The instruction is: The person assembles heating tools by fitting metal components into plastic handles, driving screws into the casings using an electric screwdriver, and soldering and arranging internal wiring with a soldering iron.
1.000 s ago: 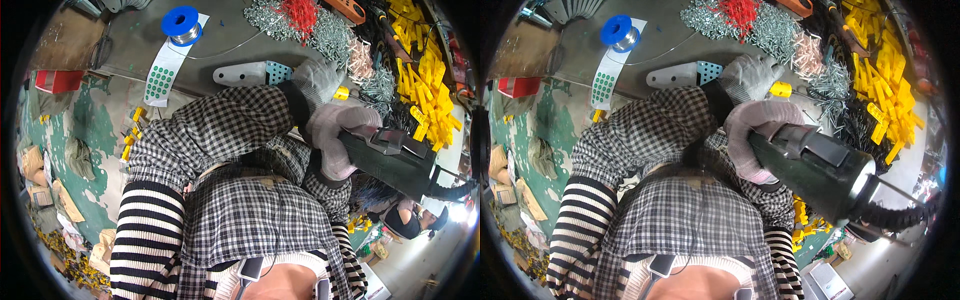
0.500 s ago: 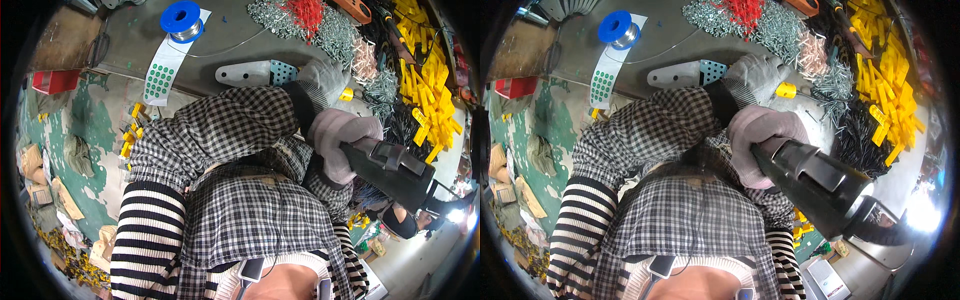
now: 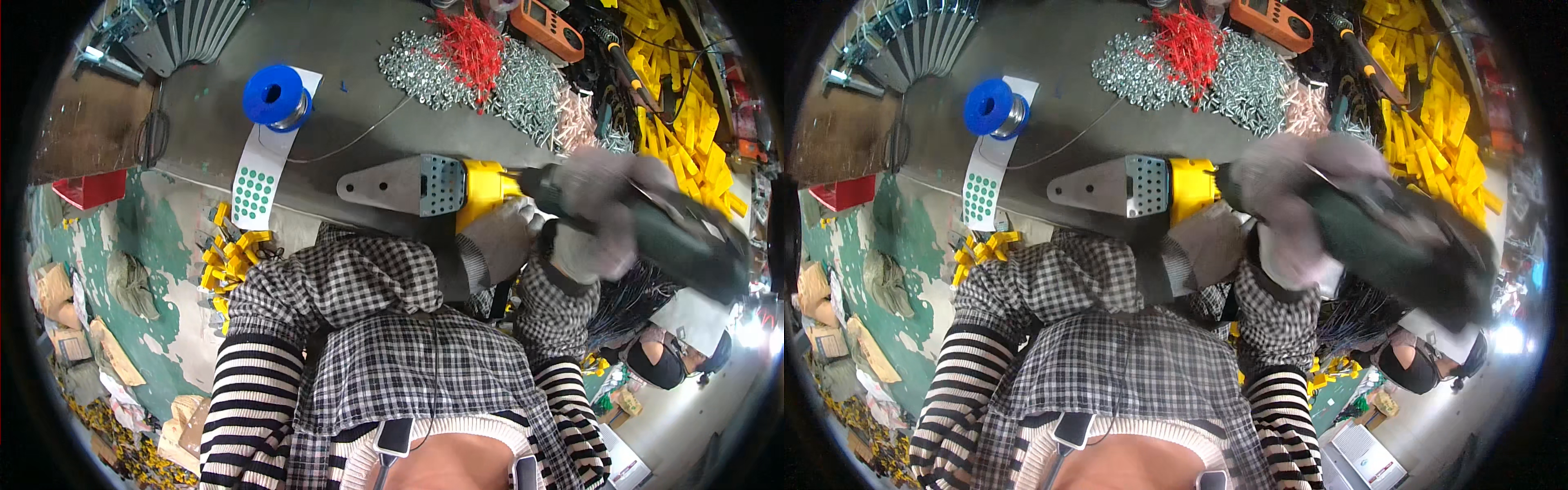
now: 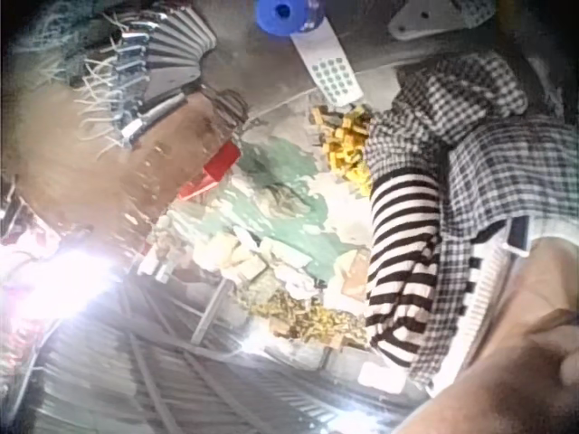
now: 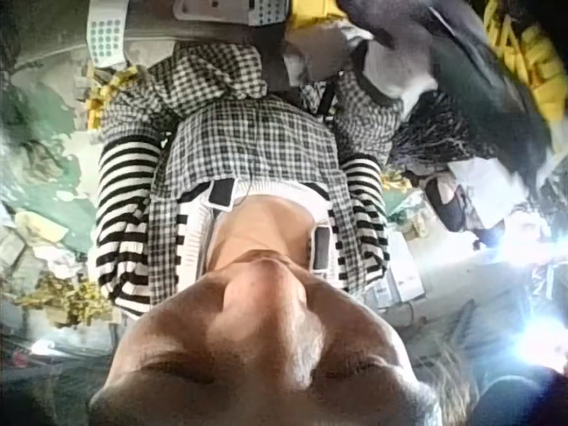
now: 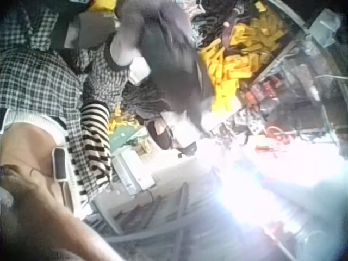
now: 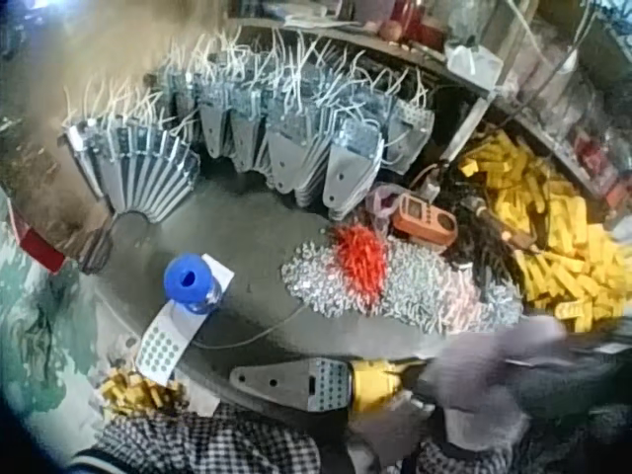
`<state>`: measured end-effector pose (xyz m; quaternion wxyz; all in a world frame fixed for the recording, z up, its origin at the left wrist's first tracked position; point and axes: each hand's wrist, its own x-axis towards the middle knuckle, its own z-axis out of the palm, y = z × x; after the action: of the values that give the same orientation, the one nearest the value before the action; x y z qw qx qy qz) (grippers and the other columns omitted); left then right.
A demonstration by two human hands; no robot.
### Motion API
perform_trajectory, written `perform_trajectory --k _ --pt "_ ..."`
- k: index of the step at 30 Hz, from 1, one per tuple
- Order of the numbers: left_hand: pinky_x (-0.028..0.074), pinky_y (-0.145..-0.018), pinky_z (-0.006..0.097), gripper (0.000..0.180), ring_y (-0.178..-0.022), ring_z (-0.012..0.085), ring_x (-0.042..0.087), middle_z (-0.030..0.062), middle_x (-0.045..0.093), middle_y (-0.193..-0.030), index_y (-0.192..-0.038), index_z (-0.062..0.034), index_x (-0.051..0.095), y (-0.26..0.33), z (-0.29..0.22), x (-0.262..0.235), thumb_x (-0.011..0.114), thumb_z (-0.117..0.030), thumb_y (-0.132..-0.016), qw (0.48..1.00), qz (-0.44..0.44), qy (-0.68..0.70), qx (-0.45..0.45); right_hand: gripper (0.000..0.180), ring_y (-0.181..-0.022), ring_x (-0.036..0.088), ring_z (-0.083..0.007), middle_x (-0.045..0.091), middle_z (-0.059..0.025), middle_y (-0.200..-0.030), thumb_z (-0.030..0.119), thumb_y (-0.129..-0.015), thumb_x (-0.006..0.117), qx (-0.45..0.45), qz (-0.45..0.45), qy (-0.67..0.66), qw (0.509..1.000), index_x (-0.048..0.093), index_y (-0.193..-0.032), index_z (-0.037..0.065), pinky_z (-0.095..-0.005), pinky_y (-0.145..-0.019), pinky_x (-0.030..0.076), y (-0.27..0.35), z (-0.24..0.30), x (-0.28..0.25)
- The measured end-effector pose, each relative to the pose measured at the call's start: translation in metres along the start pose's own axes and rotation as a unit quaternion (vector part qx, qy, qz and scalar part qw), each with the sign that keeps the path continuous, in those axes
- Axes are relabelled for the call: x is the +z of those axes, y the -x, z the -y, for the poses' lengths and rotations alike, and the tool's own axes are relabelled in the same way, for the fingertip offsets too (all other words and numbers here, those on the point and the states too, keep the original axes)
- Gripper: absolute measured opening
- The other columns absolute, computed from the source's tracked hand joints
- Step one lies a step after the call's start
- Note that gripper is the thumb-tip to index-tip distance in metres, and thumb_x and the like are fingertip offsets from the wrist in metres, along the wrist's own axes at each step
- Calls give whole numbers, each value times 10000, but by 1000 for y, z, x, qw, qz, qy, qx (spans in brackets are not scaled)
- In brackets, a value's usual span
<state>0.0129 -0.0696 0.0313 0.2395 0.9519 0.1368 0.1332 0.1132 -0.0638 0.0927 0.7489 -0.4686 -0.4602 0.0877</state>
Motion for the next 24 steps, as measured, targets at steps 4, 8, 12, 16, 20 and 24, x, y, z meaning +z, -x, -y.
perform_trajectory --k 4,8,12,16,20,24 --pt "399 -998 352 245 -1100 222 543 74 618 -1036 -993 -29 665 -3 -4 77 511 -178 -875 962 4 -256 90 380 -493 464 -123 459 31 -576 262 -838 725 83 304 -202 927 500 -1100 105 -301 -511 416 -26 -5 29" --pt "374 -1032 347 307 -1130 215 536 103 623 -1117 -1147 -44 618 -15 -8 53 475 -187 -915 999 34 -31 -15 364 -416 437 -119 396 48 -486 236 -823 743 93 347 -191 914 487 -1015 62 -291 -498 440 -28 -15 29" --pt "348 -1083 343 358 -1184 216 528 125 573 -1259 -1246 -32 543 -13 -7 56 455 -189 -937 995 -56 77 -2 323 -626 515 -140 491 -32 -723 218 -839 711 112 279 -139 943 493 -1013 56 -288 -602 465 -15 -13 29" --pt "377 -1057 361 369 -1174 242 529 136 564 -1253 -1231 -41 549 -8 -3 54 496 -231 -919 980 -77 175 57 281 -836 592 -161 585 -112 -960 200 -856 678 122 208 -82 967 498 -1011 50 -286 -705 491 -5 -4 33" --pt "415 -1023 384 394 -1161 278 531 150 552 -1245 -1210 -53 557 10 13 32 550 -289 -895 941 -86 298 135 440 -938 570 -110 605 -32 -1033 19 -776 724 356 244 -76 899 569 -1188 15 -288 -829 479 -21 17 31" --pt "450 -942 419 571 -1136 305 536 177 534 -1246 -1196 -48 554 56 46 -40 738 -373 -764 969 -135 158 130 600 -864 576 -164 595 -33 -930 248 -742 788 154 275 -238 919 495 -1216 27 -351 -787 492 -45 34 5"
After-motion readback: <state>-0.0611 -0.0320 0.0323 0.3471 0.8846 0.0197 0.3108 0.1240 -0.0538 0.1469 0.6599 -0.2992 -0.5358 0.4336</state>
